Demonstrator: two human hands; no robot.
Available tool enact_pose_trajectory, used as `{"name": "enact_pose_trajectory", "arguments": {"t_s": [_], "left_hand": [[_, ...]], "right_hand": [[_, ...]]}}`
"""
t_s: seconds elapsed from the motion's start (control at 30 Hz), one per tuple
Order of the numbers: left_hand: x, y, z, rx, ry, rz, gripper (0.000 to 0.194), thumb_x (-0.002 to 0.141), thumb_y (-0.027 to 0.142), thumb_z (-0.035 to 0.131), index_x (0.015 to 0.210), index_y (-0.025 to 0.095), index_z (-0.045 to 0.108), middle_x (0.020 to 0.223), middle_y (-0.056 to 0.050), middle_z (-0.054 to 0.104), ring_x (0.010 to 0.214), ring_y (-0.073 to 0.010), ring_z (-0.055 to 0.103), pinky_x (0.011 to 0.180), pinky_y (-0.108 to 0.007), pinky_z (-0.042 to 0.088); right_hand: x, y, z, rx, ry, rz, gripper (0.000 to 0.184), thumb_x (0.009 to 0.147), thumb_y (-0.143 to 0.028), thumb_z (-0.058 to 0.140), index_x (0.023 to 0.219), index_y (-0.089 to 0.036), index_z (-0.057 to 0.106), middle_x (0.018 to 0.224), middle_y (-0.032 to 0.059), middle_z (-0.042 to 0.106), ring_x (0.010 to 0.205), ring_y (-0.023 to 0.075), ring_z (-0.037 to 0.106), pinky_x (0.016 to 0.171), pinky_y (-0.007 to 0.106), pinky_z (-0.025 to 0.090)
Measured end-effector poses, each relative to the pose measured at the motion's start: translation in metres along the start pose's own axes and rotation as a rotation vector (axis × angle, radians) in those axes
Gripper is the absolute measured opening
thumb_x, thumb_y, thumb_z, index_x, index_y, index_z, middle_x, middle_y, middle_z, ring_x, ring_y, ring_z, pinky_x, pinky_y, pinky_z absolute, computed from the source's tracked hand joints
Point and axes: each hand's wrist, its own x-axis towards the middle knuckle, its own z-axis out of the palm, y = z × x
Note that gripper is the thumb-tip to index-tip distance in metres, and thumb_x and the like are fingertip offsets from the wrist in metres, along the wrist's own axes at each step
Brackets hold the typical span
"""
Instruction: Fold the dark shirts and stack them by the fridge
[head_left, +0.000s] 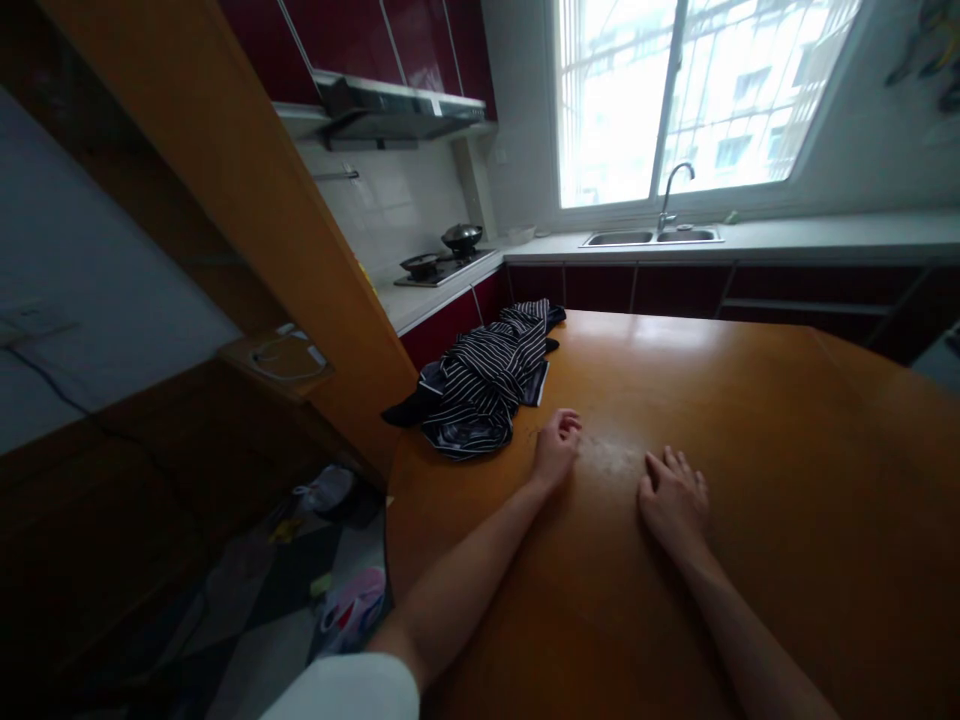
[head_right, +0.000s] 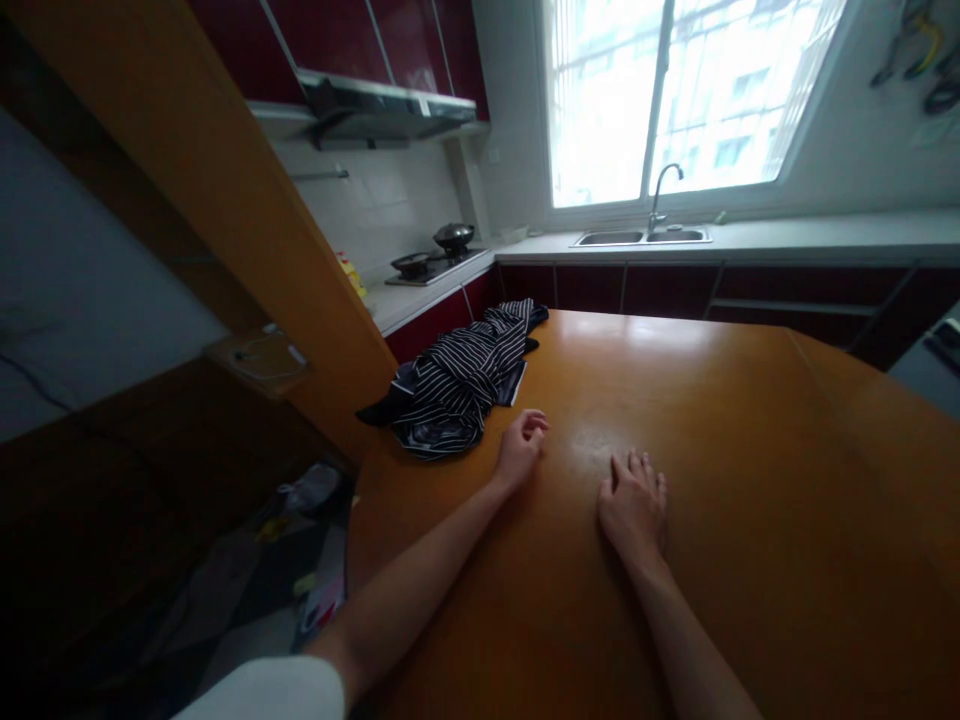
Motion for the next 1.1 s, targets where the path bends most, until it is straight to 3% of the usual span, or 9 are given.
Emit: {"name": "enact_pose_trajectory", "arguments": {"t_s": [0.1,0.2,0.3,0.43,0.67,0.9,1.0,1.1], "left_hand": [[0.007,-0.003,-0.046,0.460,0.115,0.132,0.034,0.083,0.013,0.062,0.116,0.022,0.065,0.120,-0.010,0.066,0.118,-0.0274,0.057,0.104,-0.042,0.041],[0.004,-0.013,-0.086,0.792,0.166,0.127,0.045,0.082,0.021,0.071,0.127,0.024,0.063,0.139,-0.013,0.055,0.135,-0.0327,0.044,0.113,-0.047,0.032],[0.000,-0.029,-0.111,0.926,0.140,0.088,0.056,0.081,0.027,0.075,0.135,0.024,0.059,0.145,-0.014,0.050,0.139,-0.0345,0.039,0.114,-0.048,0.031],[0.004,-0.048,-0.124,0.876,0.083,0.050,0.049,0.083,0.026,0.074,0.130,0.020,0.062,0.128,-0.014,0.062,0.122,-0.0317,0.054,0.106,-0.043,0.042],[0.012,-0.047,-0.120,0.742,0.116,0.093,0.019,0.088,0.012,0.061,0.104,0.017,0.069,0.102,-0.011,0.072,0.098,-0.0254,0.067,0.094,-0.038,0.050],[-0.012,-0.013,-0.083,0.513,0.117,0.233,0.017,0.090,0.017,0.058,0.104,0.019,0.067,0.104,-0.007,0.073,0.101,-0.0227,0.067,0.094,-0.036,0.051],[-0.030,0.005,-0.063,0.407,0.053,0.251,0.016,0.087,0.017,0.060,0.101,0.019,0.068,0.100,-0.006,0.073,0.096,-0.0214,0.068,0.090,-0.034,0.052],[-0.052,0.020,-0.043,0.317,-0.114,0.279,0.016,0.086,0.018,0.061,0.100,0.019,0.069,0.098,-0.005,0.074,0.094,-0.0201,0.069,0.088,-0.032,0.053]], "right_hand": [[0.000,0.000,0.000,0.011,-0.003,-0.004,0.053,0.092,-0.028,0.040,0.136,-0.011,0.063,0.155,0.0164,0.046,0.146,0.0303,0.035,0.119,0.051,0.023],[0.000,0.001,0.001,0.015,-0.001,-0.007,0.052,0.092,-0.028,0.041,0.135,-0.011,0.064,0.155,0.0167,0.046,0.146,0.0304,0.036,0.119,0.051,0.023],[0.000,0.001,0.002,0.028,0.007,-0.010,0.051,0.091,-0.028,0.043,0.134,-0.012,0.064,0.154,0.0167,0.048,0.146,0.0304,0.036,0.119,0.050,0.022],[0.001,0.000,0.003,0.038,-0.001,-0.011,0.049,0.092,-0.027,0.043,0.133,-0.013,0.065,0.153,0.0154,0.049,0.146,0.0306,0.036,0.119,0.051,0.022],[0.002,0.001,0.004,0.042,0.001,0.003,0.048,0.092,-0.026,0.044,0.132,-0.013,0.066,0.153,0.0144,0.049,0.146,0.0309,0.036,0.120,0.050,0.022],[0.002,0.001,0.005,0.060,0.026,-0.001,0.048,0.091,-0.027,0.044,0.131,-0.014,0.066,0.153,0.0143,0.049,0.145,0.0313,0.037,0.120,0.051,0.023],[0.002,0.001,0.004,0.070,0.024,-0.003,0.049,0.090,-0.028,0.045,0.131,-0.013,0.067,0.153,0.0148,0.049,0.145,0.0330,0.038,0.119,0.052,0.023],[0.003,0.001,0.005,0.099,0.034,-0.002,0.048,0.090,-0.027,0.045,0.130,-0.013,0.068,0.152,0.0154,0.050,0.145,0.0337,0.038,0.119,0.053,0.023]]}}
